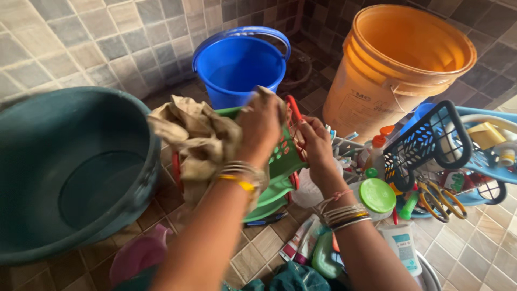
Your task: The person wipes a green plastic basket with a cloth, then places multiple toothbrushes into the basket one by one. The person also moves plastic jars and a cloth while organizing items on the floor.
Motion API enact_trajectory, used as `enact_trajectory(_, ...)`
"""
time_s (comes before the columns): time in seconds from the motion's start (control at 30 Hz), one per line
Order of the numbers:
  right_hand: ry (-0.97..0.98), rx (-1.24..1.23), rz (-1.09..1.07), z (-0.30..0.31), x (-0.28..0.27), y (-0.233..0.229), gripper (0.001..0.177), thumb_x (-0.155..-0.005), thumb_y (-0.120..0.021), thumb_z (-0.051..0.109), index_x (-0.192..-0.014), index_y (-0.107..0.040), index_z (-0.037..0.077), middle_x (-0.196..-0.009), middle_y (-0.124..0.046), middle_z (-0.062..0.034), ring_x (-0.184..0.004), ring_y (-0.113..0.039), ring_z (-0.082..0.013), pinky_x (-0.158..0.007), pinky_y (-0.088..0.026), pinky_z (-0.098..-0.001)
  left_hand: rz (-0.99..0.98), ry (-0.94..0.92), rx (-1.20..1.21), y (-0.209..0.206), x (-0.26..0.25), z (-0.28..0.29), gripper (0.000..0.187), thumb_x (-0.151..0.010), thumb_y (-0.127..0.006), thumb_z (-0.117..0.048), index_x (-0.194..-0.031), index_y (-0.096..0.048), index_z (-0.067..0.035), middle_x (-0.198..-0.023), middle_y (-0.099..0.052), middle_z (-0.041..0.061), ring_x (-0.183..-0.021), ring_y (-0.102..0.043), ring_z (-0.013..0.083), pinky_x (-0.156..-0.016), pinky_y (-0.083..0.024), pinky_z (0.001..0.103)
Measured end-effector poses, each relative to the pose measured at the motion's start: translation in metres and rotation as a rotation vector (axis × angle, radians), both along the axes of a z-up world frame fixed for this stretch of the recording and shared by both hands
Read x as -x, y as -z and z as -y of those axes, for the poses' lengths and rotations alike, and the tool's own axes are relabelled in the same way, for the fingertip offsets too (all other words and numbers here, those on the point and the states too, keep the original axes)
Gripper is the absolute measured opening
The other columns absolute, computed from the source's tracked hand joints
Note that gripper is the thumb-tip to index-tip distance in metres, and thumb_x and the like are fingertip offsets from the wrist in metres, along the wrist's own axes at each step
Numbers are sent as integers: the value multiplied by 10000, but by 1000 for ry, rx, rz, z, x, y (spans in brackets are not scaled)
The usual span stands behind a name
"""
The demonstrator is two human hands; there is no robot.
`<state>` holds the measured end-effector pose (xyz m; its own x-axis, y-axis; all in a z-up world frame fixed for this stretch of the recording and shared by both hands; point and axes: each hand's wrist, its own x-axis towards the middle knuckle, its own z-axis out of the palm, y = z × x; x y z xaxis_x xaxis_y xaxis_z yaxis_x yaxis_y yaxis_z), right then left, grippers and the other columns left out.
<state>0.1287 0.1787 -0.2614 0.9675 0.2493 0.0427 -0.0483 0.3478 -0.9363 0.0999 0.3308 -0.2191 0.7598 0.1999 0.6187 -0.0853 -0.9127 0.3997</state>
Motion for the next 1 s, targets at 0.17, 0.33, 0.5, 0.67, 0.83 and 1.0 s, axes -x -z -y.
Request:
enact_trajectory(0.17,44,182,30,18,1,-12,193,-1024,-576,246,-1113,-631,84,-875,-615,37,-762,-549,-57,-633,-444,-226,-140,210,280,47,-23,45,386,-962,-620,-144,-1335,-563,-65,-1280,-629,246,-1156,-618,443,-926,-527,509)
enact_trajectory(0.33,88,261,43,12,11,-13,203,-1012,-543,270,-1115,-613,109,-950,-610,20,-875,-566,-90,-689,-498,-264,-218,538,291,39,-13,15,309,-895,-664,-179,-1157,-676,-15,-1183,-678,247,-1109,-662,437,-954,-537,482)
enact_trajectory(0.5,58,290,152,0,10,-8,213,-1042,-534,274,-1158,-632,124,-1012,-661,20,-945,-593,-79,-808,-489,-233,-656,622,181,17,15,-3,348,-788,-706,-160,-1116,-695,-43,-1117,-714,202,-1083,-697,377,-941,-546,454)
enact_trajectory(0.67,84,360,102,3,0,-6,244,-1053,-516,291,-1182,-579,94,-935,-589,-12,-830,-532,-110,-630,-441,-280,-247,418,-55,19,5,8,389,-818,-651,-22,-1205,-642,-50,-1270,-588,197,-1059,-668,410,-845,-554,502)
enact_trajectory(0.83,103,427,255,3,-4,-8,249,-1052,-557,238,-1199,-551,38,-996,-680,-45,-902,-625,-105,-721,-538,-267,-200,207,-226,14,-22,-6,255,-938,-591,-59,-1167,-671,-136,-1256,-570,190,-992,-669,430,-799,-566,515)
enact_trajectory(1.0,269,537,453,-17,-8,5,248,-1048,-542,207,-1166,-538,-11,-1005,-711,-109,-830,-739,-170,-736,-586,-304,-371,-119,-480,8,-5,-25,215,-911,-591,-132,-1052,-753,-133,-1195,-624,115,-991,-674,364,-764,-558,473)
